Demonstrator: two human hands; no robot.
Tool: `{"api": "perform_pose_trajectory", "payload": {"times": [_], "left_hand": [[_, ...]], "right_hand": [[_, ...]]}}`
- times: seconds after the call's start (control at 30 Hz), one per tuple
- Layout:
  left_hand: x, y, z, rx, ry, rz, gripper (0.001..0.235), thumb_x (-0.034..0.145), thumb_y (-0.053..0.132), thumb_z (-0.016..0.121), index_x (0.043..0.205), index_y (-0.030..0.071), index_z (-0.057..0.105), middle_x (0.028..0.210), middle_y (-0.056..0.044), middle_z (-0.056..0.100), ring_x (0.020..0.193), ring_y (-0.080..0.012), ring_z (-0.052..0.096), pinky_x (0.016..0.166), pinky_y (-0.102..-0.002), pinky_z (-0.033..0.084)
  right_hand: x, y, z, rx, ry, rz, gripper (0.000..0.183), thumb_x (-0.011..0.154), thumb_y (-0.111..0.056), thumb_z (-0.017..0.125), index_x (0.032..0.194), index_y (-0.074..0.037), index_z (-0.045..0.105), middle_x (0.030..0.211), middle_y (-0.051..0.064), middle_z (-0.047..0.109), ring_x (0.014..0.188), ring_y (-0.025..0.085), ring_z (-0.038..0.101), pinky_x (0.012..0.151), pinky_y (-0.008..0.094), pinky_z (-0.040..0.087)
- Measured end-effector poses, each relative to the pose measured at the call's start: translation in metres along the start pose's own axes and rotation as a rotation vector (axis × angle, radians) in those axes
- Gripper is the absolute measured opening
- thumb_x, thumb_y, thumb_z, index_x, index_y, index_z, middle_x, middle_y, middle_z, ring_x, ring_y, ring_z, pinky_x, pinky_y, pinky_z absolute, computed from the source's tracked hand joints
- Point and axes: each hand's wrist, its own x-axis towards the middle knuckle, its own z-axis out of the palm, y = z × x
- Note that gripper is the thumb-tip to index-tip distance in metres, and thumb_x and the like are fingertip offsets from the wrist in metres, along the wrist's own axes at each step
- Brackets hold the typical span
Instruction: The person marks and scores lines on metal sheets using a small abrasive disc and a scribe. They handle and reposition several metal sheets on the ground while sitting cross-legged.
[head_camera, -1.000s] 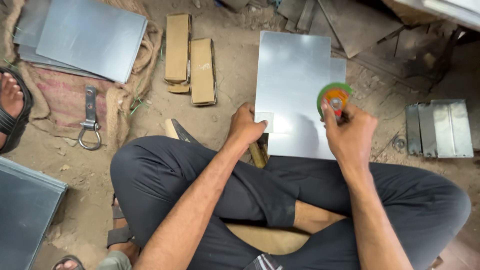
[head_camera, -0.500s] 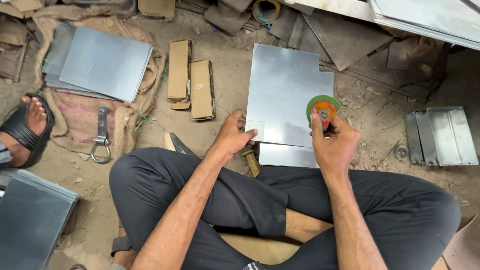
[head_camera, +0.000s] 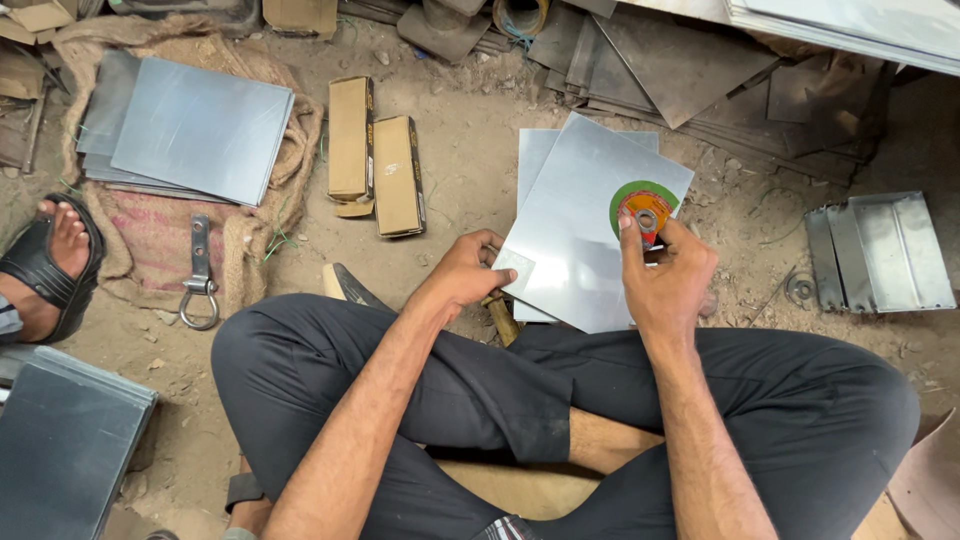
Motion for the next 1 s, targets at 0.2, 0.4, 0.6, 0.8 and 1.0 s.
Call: {"api": "perform_pose_trajectory", "payload": {"times": [0.2,0.4,0.6,0.8,1.0], "left_hand": [[0.015,-0.007,-0.010,-0.084,0.257,-0.036,0.036,0.082,0.001,0.076,0.116,0.001,0.064,0.095,-0.010,0.072,0.081,-0.0157,0.069,0.067,-0.028,0.055],[0.006,-0.004,-0.015,0.004,0.395,-0.024,0.030,0.085,0.007,0.082,0.111,0.002,0.067,0.090,-0.009,0.069,0.079,-0.0161,0.067,0.065,-0.028,0.053],[0.003,-0.001,-0.014,-0.077,0.418,-0.074,0.028,0.081,-0.002,0.080,0.103,0.000,0.062,0.084,-0.008,0.069,0.068,-0.0158,0.070,0.055,-0.028,0.057],[0.001,-0.001,-0.015,-0.095,0.432,-0.060,0.024,0.079,-0.006,0.078,0.099,0.000,0.065,0.083,-0.008,0.069,0.067,-0.0152,0.069,0.054,-0.026,0.057],[0.000,0.001,-0.015,-0.075,0.434,-0.042,0.024,0.078,-0.007,0.078,0.098,0.000,0.066,0.084,-0.008,0.069,0.069,-0.0152,0.070,0.055,-0.027,0.059]], "right_hand": [[0.000,0.003,0.001,-0.001,-0.016,0.006,0.030,0.101,-0.017,0.078,0.085,0.008,0.069,0.064,0.008,0.061,0.053,0.007,0.048,0.046,0.029,0.035],[0.001,0.004,-0.002,0.024,-0.007,0.008,0.029,0.102,-0.016,0.077,0.090,0.009,0.069,0.067,0.007,0.064,0.054,0.006,0.050,0.047,0.028,0.036],[0.002,0.003,-0.003,0.044,-0.011,-0.024,0.024,0.102,-0.015,0.076,0.097,0.008,0.073,0.070,0.007,0.066,0.056,0.006,0.054,0.049,0.026,0.040],[0.003,0.007,-0.004,0.038,-0.016,0.005,0.026,0.103,-0.016,0.076,0.095,0.008,0.072,0.069,0.008,0.066,0.055,0.006,0.053,0.049,0.026,0.039],[0.003,0.008,-0.003,0.043,-0.010,-0.003,0.025,0.102,-0.016,0.076,0.097,0.008,0.073,0.070,0.007,0.067,0.055,0.006,0.052,0.048,0.026,0.038]]}}
